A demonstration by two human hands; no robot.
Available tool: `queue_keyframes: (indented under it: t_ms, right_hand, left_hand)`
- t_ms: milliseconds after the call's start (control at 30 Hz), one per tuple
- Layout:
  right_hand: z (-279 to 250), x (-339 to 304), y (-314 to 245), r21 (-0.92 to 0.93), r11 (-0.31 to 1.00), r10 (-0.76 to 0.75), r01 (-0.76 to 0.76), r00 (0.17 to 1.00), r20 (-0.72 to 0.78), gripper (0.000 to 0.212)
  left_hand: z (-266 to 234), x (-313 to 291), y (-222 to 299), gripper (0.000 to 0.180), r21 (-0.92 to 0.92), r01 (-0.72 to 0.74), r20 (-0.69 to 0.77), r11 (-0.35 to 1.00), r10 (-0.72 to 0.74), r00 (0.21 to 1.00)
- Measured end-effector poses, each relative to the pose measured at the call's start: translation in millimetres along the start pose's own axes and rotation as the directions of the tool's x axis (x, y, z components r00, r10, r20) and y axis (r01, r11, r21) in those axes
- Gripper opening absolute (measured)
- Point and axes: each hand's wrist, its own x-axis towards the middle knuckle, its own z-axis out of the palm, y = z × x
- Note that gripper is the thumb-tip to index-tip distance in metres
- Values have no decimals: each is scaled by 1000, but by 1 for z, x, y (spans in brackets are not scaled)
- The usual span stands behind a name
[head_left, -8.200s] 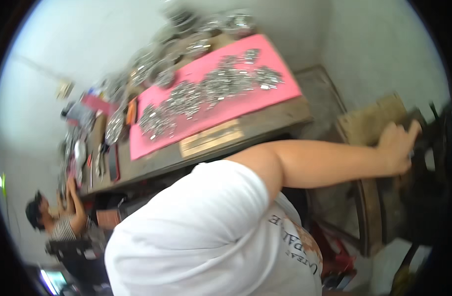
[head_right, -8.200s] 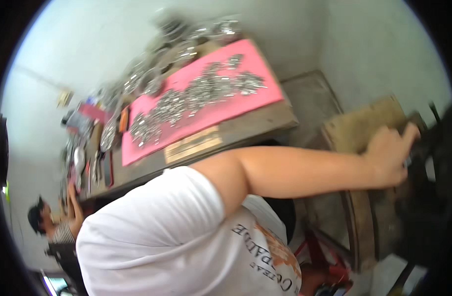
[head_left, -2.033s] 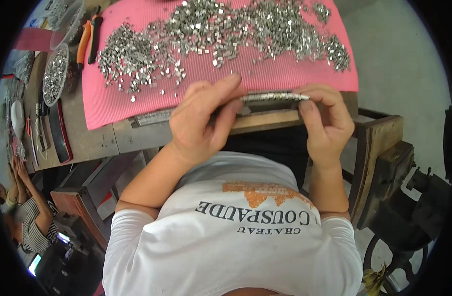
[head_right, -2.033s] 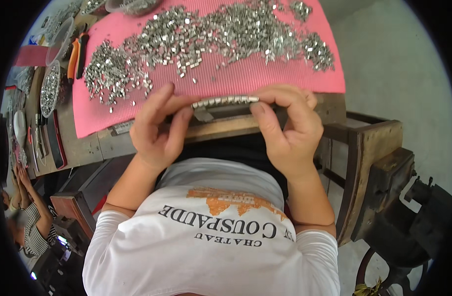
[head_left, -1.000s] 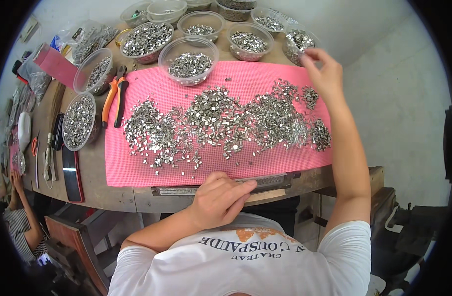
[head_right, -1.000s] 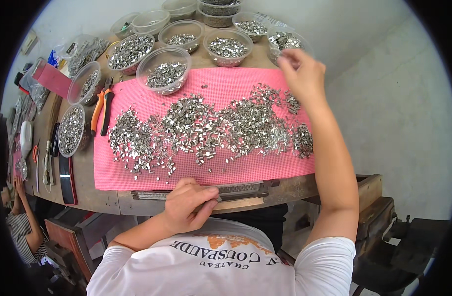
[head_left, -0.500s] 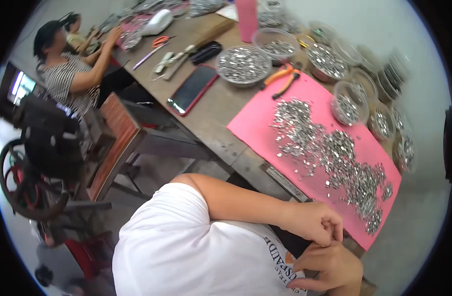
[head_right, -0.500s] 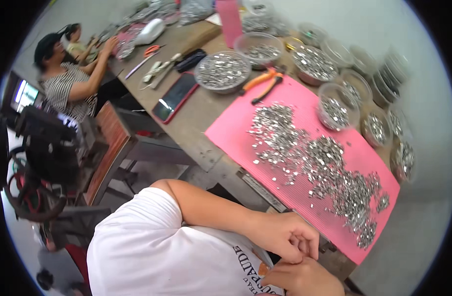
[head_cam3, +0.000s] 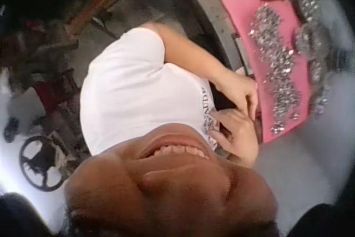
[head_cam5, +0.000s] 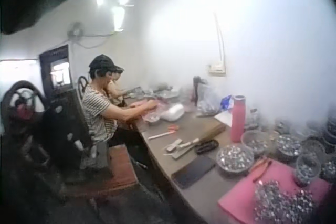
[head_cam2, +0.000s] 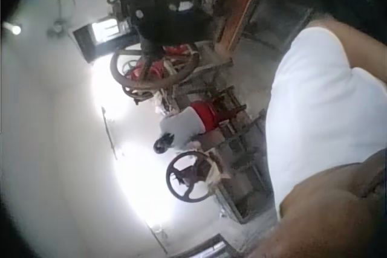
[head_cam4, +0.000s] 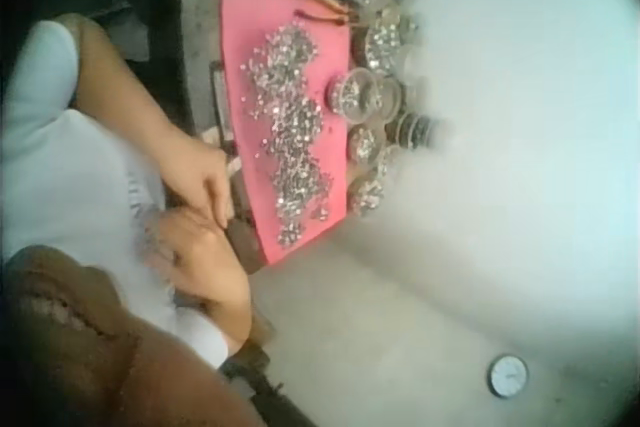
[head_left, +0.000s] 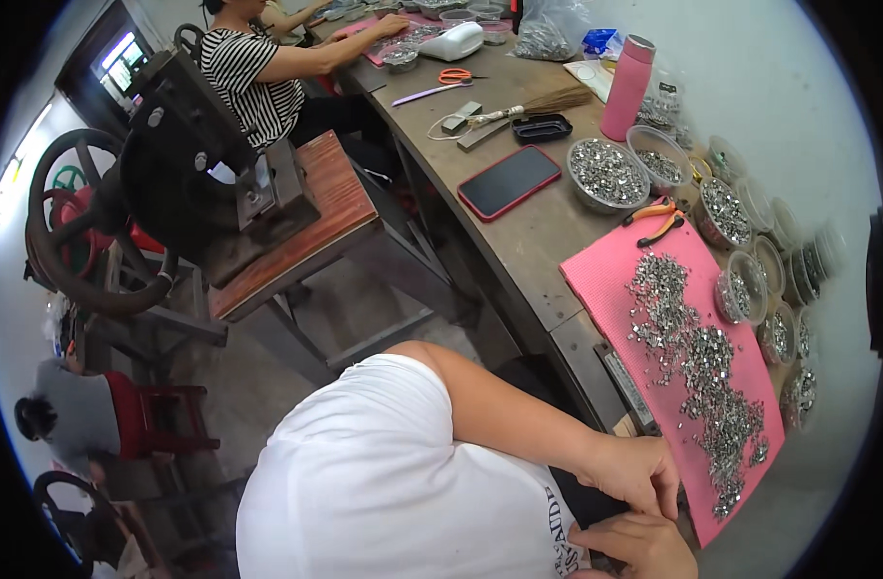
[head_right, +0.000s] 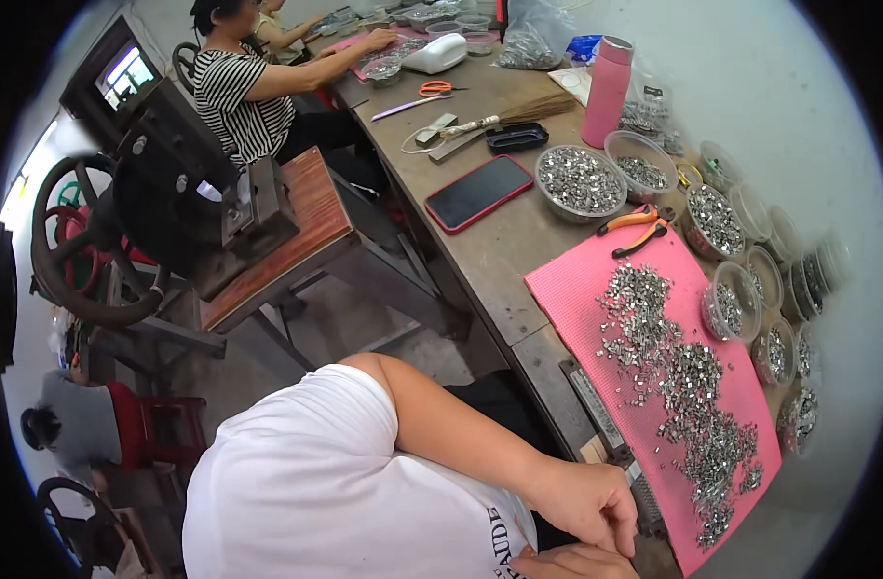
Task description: The person places small metal pieces into a metal fixture by hand, positions the fixture into a press machine, and then arranges metal pieces on the work table.
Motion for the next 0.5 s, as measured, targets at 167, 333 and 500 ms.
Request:
queue_keyframes:
  t_ms: [167,333,500]
  right_hand:
    - [-8,-14,-24,-91,992,90,-88,996,26,40]
    - [6,-16,-27,-175,982,60,-68,997,-48,40]
    - [14,-18,-31,-279,955,88,-105,993,-75,40]
  left_hand:
    - [2,-9,9,24,11,-6,55,1000,5,998]
    - [6,-5,1,17,130,-29,41,991,23,999]
    - [21,-1,-13,14,-183,-28,26,983,33,999]
